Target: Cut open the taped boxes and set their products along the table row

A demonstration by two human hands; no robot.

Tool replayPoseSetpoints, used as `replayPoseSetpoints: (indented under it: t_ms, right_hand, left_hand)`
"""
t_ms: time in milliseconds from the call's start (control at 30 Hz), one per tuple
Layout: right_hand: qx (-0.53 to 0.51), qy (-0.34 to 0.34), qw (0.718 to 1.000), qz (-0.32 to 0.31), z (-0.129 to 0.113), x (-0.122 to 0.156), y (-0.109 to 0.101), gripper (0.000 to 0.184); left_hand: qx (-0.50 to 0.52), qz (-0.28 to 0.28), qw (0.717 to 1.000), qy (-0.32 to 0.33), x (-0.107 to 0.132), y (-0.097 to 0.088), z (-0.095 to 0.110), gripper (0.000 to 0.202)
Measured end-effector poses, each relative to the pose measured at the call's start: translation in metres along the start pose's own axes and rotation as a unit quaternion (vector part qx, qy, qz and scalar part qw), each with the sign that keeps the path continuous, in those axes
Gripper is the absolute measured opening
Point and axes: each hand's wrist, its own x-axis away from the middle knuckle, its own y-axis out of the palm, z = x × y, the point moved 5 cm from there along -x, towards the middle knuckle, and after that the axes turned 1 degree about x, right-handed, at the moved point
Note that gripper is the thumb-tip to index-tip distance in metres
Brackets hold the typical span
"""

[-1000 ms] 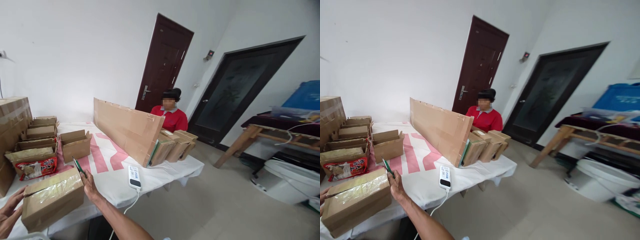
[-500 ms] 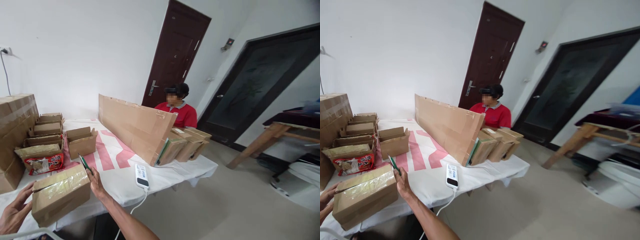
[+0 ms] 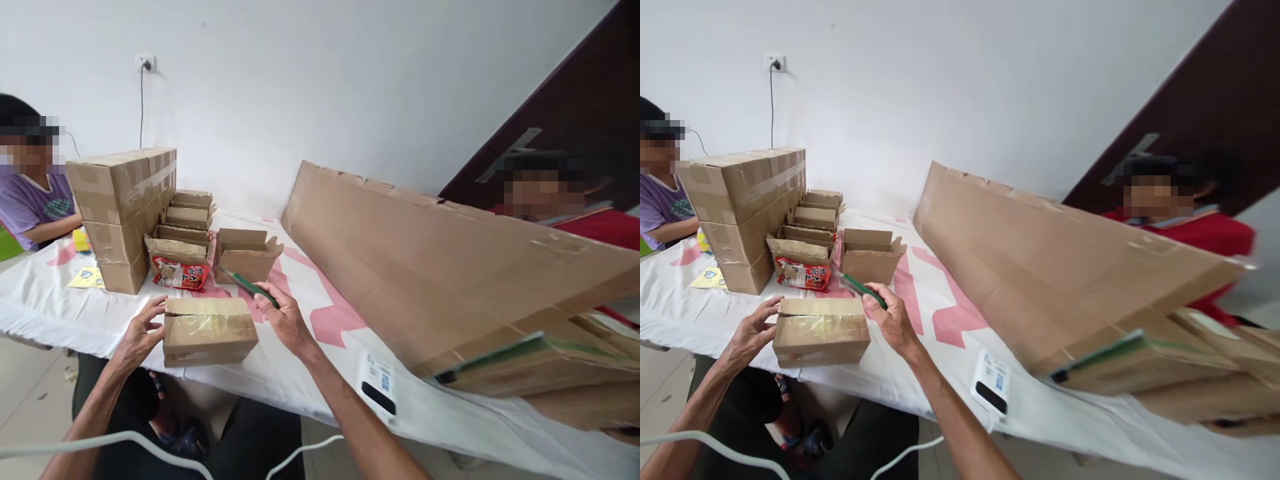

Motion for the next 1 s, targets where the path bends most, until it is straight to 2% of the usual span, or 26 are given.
replayPoseSetpoints:
  t_ms: [100, 167, 233, 467, 567, 767, 833, 1000]
  right_hand:
    - [0.027, -0.048, 0.989, -0.139, -0.046, 0.000, 0.021, 0.030]
    - [0.041, -0.071, 0.979, -0.188, -0.065, -0.001, 0.034, 0.025]
    - [0.047, -0.088, 0.972, -0.213, -0.076, -0.004, 0.043, 0.023]
    - [0.083, -0.076, 0.962, -0.248, -0.087, -0.018, 0.053, 0.018]
    - [0.108, -0.112, 0.956, -0.247, -0.090, -0.021, 0.055, 0.016]
    - [0.154, -0.204, 0.945, -0.203, -0.097, -0.025, 0.062, 0.012]
    - [0.186, -0.212, 0.936, -0.212, -0.100, -0.026, 0.065, 0.010]
    - [0.265, -0.184, 0.907, -0.271, -0.106, -0.034, 0.073, 0.013]
  left_hand:
    - [0.005, -0.005, 1.000, 0.002, 0.004, 0.001, -0.001, 0.044]
    - [0.002, -0.005, 1.000, 0.001, 0.007, 0.002, 0.001, 0.042]
    - [-0.003, -0.004, 1.000, -0.001, 0.009, 0.003, 0.003, 0.041]
    - [-0.023, 0.008, 1.000, 0.001, 0.013, 0.005, 0.006, 0.039]
    - [-0.026, 0.002, 1.000, 0.001, 0.014, 0.005, 0.007, 0.039]
    - [-0.039, -0.005, 0.999, 0.006, 0.013, 0.004, 0.011, 0.040]
    - [-0.042, -0.005, 0.999, 0.008, 0.012, 0.004, 0.012, 0.041]
    - [-0.038, -0.007, 0.999, 0.006, 0.012, 0.004, 0.010, 0.041]
